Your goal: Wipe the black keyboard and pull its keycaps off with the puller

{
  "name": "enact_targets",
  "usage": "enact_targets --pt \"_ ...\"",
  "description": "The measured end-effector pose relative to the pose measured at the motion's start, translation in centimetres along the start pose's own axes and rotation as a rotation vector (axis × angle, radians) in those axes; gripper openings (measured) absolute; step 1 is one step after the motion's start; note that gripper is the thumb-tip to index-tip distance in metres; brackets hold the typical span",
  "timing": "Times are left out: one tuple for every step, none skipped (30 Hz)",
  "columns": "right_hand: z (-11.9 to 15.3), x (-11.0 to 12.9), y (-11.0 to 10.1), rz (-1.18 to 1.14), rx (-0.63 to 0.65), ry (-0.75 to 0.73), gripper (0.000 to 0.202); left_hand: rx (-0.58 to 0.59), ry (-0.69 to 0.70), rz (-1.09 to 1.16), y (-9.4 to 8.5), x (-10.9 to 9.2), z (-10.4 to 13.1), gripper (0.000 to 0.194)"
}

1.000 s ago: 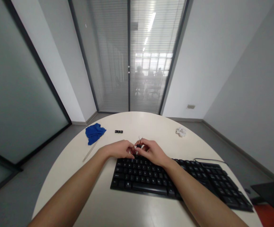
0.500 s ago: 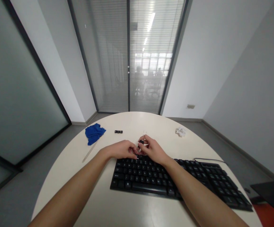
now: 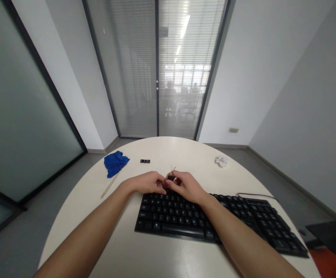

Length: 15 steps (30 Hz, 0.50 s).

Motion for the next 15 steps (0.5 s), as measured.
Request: enact_targets --pt "0.0 -0.4 0.0 -0.024 -0.014 0.029 0.017 0.003 -0.003 0.006 0.0 -0.1 0.0 0.028" --pt "0.0 -0.7 0.1 -0.051 -0.024 0.049 0.017 0.003 -0.005 0.012 0.0 -0.2 0.0 0.028" --pt "0.0 -1.0 0.1 -0.079 -0.029 0.064 0.017 0.002 -0.007 0.018 0.1 -0.3 0.0 0.028" --pt "0.0 -1.3 0.2 -0.103 -0.031 0.073 0.017 -0.001 -0.009 0.025 0.1 -0.4 -0.1 0.028" --pt "0.0 -1.5 0.2 -0.124 -0.033 0.081 0.017 -0.004 -0.01 0.031 0.1 -0.4 -0.1 0.028" --pt "0.1 -1.7 0.3 -0.143 -0.038 0.09 0.018 -0.006 -0.009 0.036 0.1 -0.4 -0.1 0.028" --pt "0.1 -1.9 0.3 -0.165 -0.047 0.102 0.019 -0.007 -0.007 0.042 0.1 -0.4 -0.1 0.028" --pt "0.1 -2.0 0.3 -0.189 -0.056 0.116 0.019 -0.008 -0.006 0.047 0.1 -0.4 -0.1 0.028" --pt "0.2 -2.2 0.3 -0.217 -0.065 0.131 0.021 -0.01 -0.008 0.05 0.1 -0.4 -0.1 0.028" --pt "0.2 -2.4 0.4 -0.244 -0.074 0.145 0.022 -0.012 -0.01 0.05 0.0 -0.3 -0.1 0.028" --pt "0.2 -2.5 0.4 -0.272 -0.08 0.157 0.023 -0.014 -0.013 0.05 0.0 -0.3 -0.1 0.028" --pt "0.2 -2.6 0.5 -0.293 -0.083 0.167 0.024 -0.017 -0.013 0.049 0.0 -0.3 -0.1 0.027" --pt "0.2 -2.6 0.5 -0.305 -0.087 0.173 0.025 -0.023 -0.012 0.048 -0.1 -0.3 -0.1 0.027" --pt "0.1 -2.7 0.5 -0.307 -0.097 0.177 0.026 -0.03 -0.008 0.05 -0.1 -0.4 0.0 0.026" --pt "0.1 -2.7 0.4 -0.306 -0.113 0.18 0.026 -0.037 -0.005 0.057 -0.2 -0.5 0.0 0.026"
Point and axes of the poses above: each hand's wrist, its own z-axis away from the middle knuckle, its own y-axis out of the palm, x = y × z, the point moved 6 cm from there along -z, towards the middle knuckle, and after that the axes turned 9 degrees about -y, right-handed, at the moved point
